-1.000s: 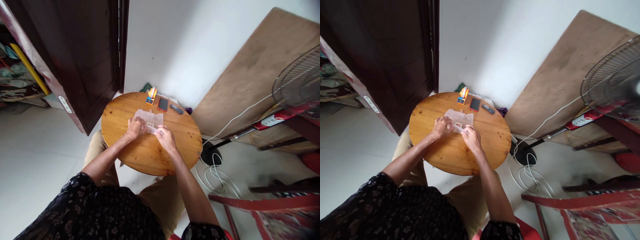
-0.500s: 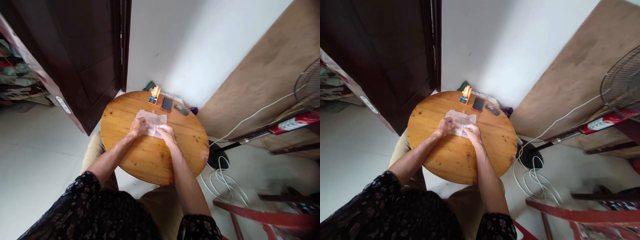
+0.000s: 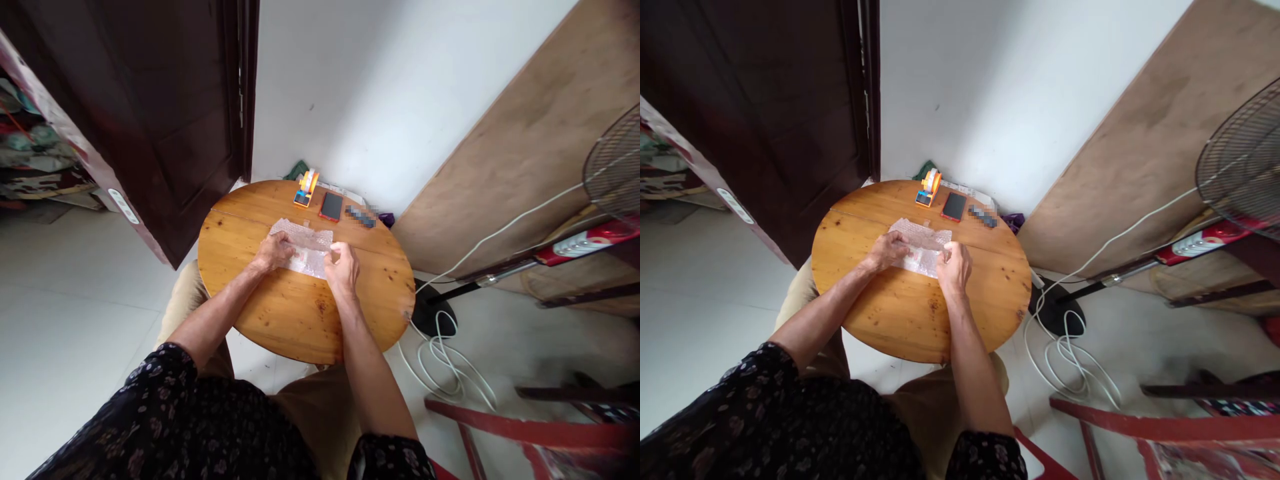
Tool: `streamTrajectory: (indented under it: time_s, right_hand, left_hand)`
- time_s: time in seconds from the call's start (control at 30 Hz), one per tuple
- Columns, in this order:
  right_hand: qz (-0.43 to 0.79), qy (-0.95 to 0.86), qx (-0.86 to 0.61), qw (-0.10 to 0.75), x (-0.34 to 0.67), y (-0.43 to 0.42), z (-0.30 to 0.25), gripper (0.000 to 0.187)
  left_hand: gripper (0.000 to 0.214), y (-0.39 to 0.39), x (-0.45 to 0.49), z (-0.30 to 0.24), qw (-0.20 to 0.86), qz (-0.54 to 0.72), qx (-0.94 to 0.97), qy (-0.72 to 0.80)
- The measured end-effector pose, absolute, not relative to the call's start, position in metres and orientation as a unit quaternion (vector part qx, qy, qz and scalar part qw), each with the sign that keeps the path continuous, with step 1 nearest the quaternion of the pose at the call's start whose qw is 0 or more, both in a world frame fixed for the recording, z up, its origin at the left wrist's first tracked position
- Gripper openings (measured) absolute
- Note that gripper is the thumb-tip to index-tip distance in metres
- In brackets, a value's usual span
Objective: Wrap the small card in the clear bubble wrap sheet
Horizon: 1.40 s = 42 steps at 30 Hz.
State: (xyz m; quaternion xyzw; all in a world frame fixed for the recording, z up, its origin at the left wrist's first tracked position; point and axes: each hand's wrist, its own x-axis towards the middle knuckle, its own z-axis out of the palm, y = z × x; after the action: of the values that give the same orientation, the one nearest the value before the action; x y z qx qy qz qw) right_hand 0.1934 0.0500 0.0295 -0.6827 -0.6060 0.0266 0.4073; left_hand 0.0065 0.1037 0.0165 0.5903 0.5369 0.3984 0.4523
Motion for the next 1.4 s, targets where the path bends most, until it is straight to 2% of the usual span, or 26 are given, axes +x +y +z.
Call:
streamTrajectory:
  time_s: [0.07, 0.13, 0.27, 0.5, 0.7, 0.8, 1.03, 1.1, 1.23, 1.33, 1.4]
  right_hand:
    - [-0.087, -0.676, -0.627, 0.378, 0.183, 0.040, 0.034, 0.018]
    - [-0.129, -0.752, -0.561, 0.322, 0.170, 0.032, 0.036, 0.021]
    - [-0.124, -0.822, -0.503, 0.238, 0.155, 0.031, 0.029, 0.024]
    - [-0.118, -0.818, -0.531, 0.186, 0.156, 0.037, 0.022, 0.032]
    - [-0.128, -0.813, -0.551, 0.137, 0.147, 0.034, 0.026, 0.036]
    - [-0.138, -0.810, -0.556, 0.127, 0.144, 0.033, 0.027, 0.036]
    - [-0.131, -0.816, -0.551, 0.118, 0.140, 0.032, 0.030, 0.042]
    - [-0.131, -0.815, -0.552, 0.118, 0.139, 0.031, 0.032, 0.040]
    - [-0.130, -0.814, -0.552, 0.122, 0.136, 0.030, 0.032, 0.039]
    - [-0.129, -0.816, -0.549, 0.128, 0.134, 0.031, 0.031, 0.038]
    - [-0.131, -0.815, -0.549, 0.130, 0.134, 0.031, 0.030, 0.036]
  left_hand:
    - [0.018, 0.105, 0.006, 0.014, 0.420, 0.401, 0.613, 0.536]
    - [0.019, 0.106, 0.007, 0.012, 0.386, 0.392, 0.639, 0.537]
    - [0.022, 0.108, 0.006, 0.011, 0.345, 0.373, 0.664, 0.548]
    - [0.037, 0.111, -0.018, 0.021, 0.335, 0.365, 0.656, 0.569]
    - [0.038, 0.111, -0.029, 0.032, 0.207, 0.259, 0.667, 0.667]
    - [0.041, 0.107, -0.039, 0.036, 0.176, 0.226, 0.681, 0.674]
    - [0.055, 0.100, -0.061, 0.043, 0.210, 0.173, 0.660, 0.700]
    - [0.049, 0.101, -0.057, 0.043, 0.238, 0.175, 0.652, 0.698]
    - [0.018, 0.102, -0.051, 0.040, 0.366, 0.219, 0.612, 0.666]
    - [0.018, 0.100, -0.047, 0.040, 0.444, 0.275, 0.575, 0.630]
    - [0.017, 0.098, -0.042, 0.042, 0.459, 0.305, 0.564, 0.615]
